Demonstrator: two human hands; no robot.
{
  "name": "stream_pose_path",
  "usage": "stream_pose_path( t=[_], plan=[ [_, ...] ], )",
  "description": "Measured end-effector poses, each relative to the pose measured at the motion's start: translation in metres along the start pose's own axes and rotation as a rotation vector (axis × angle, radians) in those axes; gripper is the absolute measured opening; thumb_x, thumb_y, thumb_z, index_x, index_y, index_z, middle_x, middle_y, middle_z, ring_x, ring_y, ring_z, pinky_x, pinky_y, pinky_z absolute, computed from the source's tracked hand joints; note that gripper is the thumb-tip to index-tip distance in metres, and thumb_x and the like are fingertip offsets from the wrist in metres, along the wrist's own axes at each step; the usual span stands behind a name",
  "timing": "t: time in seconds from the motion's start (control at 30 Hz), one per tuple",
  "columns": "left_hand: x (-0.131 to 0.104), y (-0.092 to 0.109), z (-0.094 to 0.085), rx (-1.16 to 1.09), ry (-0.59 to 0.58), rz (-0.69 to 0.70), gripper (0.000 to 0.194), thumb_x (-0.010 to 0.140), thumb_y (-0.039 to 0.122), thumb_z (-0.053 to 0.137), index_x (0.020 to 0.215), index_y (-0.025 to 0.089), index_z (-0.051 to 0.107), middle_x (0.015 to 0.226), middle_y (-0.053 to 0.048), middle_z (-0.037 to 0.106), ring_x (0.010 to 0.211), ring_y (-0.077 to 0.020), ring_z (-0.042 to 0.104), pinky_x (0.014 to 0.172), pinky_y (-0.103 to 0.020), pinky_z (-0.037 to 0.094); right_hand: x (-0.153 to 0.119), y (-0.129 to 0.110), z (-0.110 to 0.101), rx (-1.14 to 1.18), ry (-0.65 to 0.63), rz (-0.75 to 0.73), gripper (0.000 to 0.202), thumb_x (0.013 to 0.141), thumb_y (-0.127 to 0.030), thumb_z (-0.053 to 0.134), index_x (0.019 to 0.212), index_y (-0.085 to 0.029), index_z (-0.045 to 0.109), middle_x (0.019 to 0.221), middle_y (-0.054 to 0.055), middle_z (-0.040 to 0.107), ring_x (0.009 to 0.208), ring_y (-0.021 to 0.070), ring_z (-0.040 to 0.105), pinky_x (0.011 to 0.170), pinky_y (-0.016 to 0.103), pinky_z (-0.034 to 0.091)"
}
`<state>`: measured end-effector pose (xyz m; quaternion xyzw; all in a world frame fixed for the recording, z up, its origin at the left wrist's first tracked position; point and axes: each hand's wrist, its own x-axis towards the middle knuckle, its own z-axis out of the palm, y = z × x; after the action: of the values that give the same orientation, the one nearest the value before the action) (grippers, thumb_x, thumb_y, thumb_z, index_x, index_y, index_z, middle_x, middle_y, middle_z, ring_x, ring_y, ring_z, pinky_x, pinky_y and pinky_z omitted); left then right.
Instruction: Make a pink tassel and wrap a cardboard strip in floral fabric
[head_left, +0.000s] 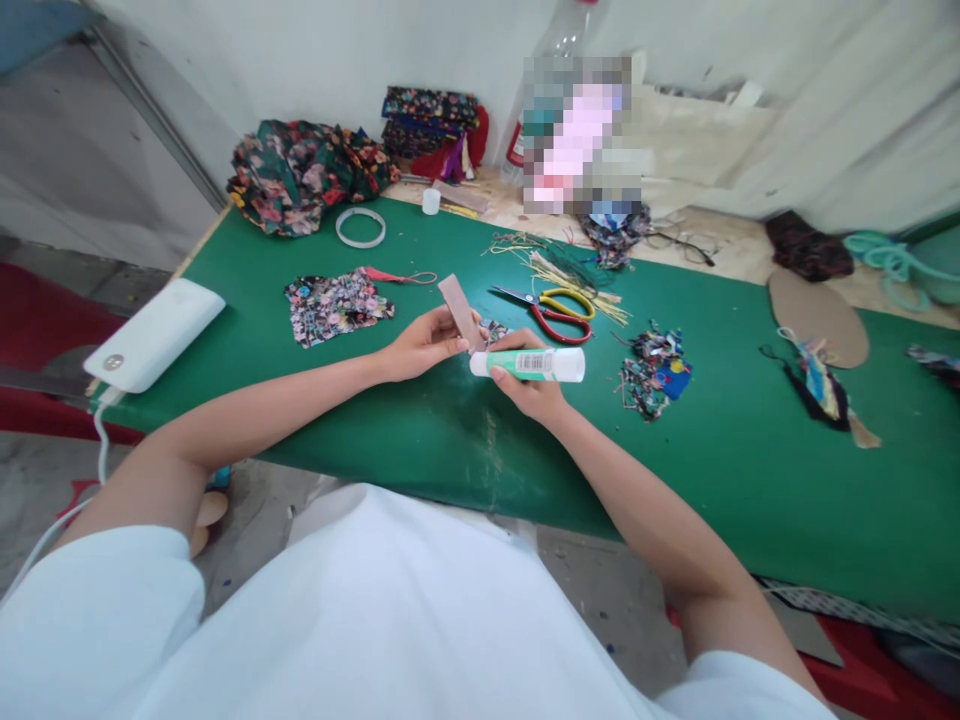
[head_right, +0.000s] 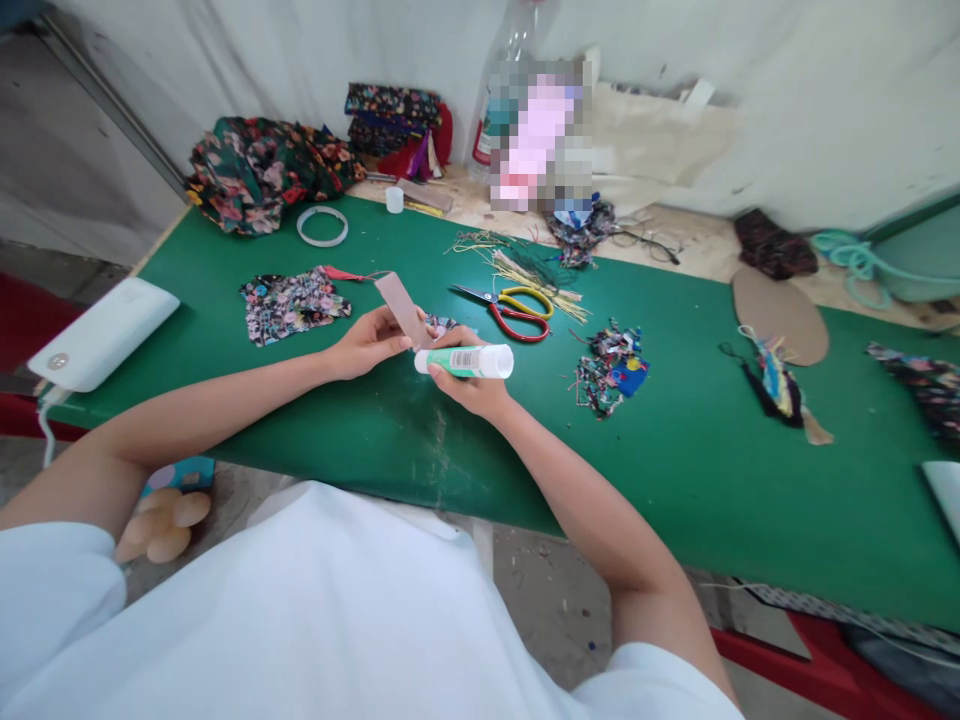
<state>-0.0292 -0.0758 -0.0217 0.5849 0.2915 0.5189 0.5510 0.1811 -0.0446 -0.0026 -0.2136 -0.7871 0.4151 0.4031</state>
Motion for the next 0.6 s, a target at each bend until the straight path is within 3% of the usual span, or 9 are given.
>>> stream_pose_path(
  t=[0.33, 0.6],
  plan=[
    [0.001, 0.000, 0.000, 0.005, 0.003, -0.029, 0.051, 0.077, 0.051, 0.078, 0.113, 0.018, 0.063, 0.109, -0.009, 0.075, 0.104, -0.0198, 0.072, 0.098, -0.035, 0.055, 0.005, 0.005, -0.003, -0.003, 0.016, 0.021, 0.041, 0.082, -0.064, 0.065, 0.089, -0.024, 0.058, 0.079, 0.002, 0.062, 0.072, 0.0177, 0.060, 0.072, 0.036, 0.053],
    [0.001, 0.006, 0.000, -0.042, -0.022, -0.054, 0.051, 0.078, 0.049, 0.079, 0.114, 0.018, 0.061, 0.111, -0.010, 0.075, 0.107, -0.0209, 0.071, 0.098, -0.035, 0.054, 0.006, 0.010, -0.005, -0.008, 0.116, 0.020, 0.037, 0.084, -0.060, 0.065, 0.089, -0.024, 0.057, 0.080, 0.001, 0.060, 0.070, 0.0163, 0.059, 0.065, 0.034, 0.051]
  ],
)
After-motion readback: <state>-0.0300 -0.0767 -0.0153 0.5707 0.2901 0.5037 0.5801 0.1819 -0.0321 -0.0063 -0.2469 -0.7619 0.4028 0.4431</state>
